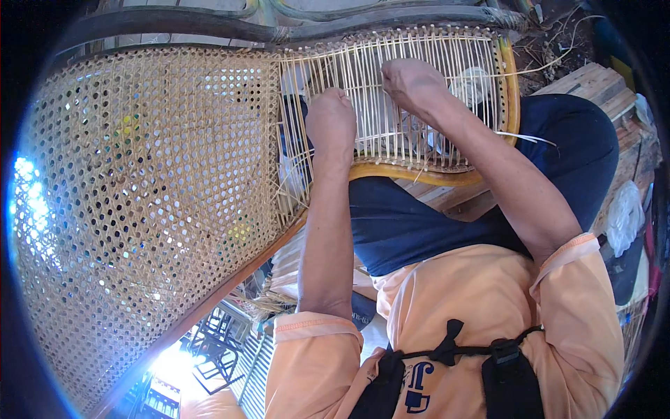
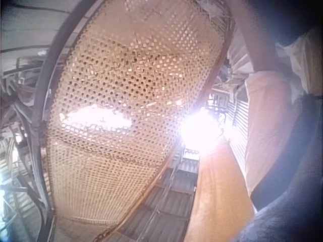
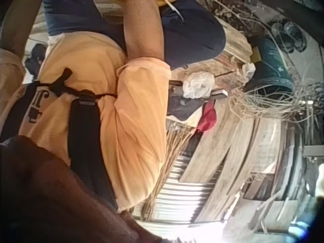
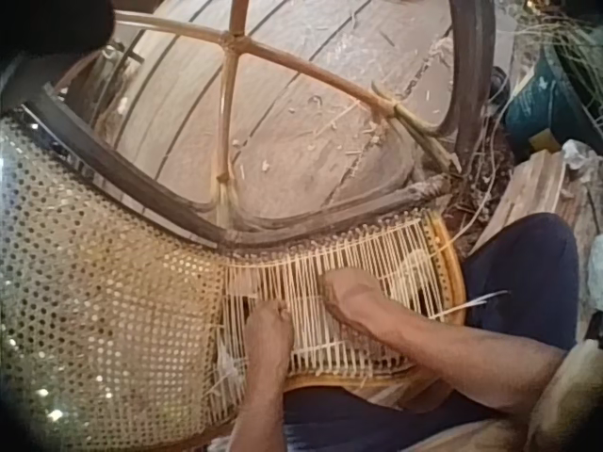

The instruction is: Weaving rattan strips onto a chair frame to repair the seat and backrest.

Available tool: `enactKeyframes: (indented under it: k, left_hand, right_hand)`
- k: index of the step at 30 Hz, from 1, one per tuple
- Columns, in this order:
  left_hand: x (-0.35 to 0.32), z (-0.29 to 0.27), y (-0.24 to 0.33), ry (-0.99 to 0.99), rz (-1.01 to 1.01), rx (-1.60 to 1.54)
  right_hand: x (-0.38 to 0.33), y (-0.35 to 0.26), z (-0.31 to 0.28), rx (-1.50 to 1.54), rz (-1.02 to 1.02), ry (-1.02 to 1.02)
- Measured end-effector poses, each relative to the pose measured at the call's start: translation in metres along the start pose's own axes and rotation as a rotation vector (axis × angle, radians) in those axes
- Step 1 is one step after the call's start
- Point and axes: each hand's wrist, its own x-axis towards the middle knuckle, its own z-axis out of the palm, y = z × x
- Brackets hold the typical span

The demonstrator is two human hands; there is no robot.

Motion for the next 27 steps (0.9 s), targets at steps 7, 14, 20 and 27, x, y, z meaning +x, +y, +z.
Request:
enactKeyframes:
  k: [7, 14, 20, 27]
  left_hand:
    - [0.008, -0.006, 0.005, -0.131, -0.187, 0.013]
    - [0.016, -0.001, -0.016, -0.267, -0.329, -0.227]
    - [-0.002, -0.011, -0.001, -0.046, -0.117, -0.066]
    - [-0.013, -0.005, -0.006, 0.194, 0.157, 0.080]
  right_hand:
    - [-0.003, 0.002, -0.003, 0.000, 0.005, -0.029]
    - [-0.003, -0.012, -0.004, -0.055, 0.037, -0.078]
    - [-0.009, -0.002, 0.002, 0.027, -0.010, 0.071]
    - [-0.017, 0.009, 0.006, 0.125, -0.128, 0.139]
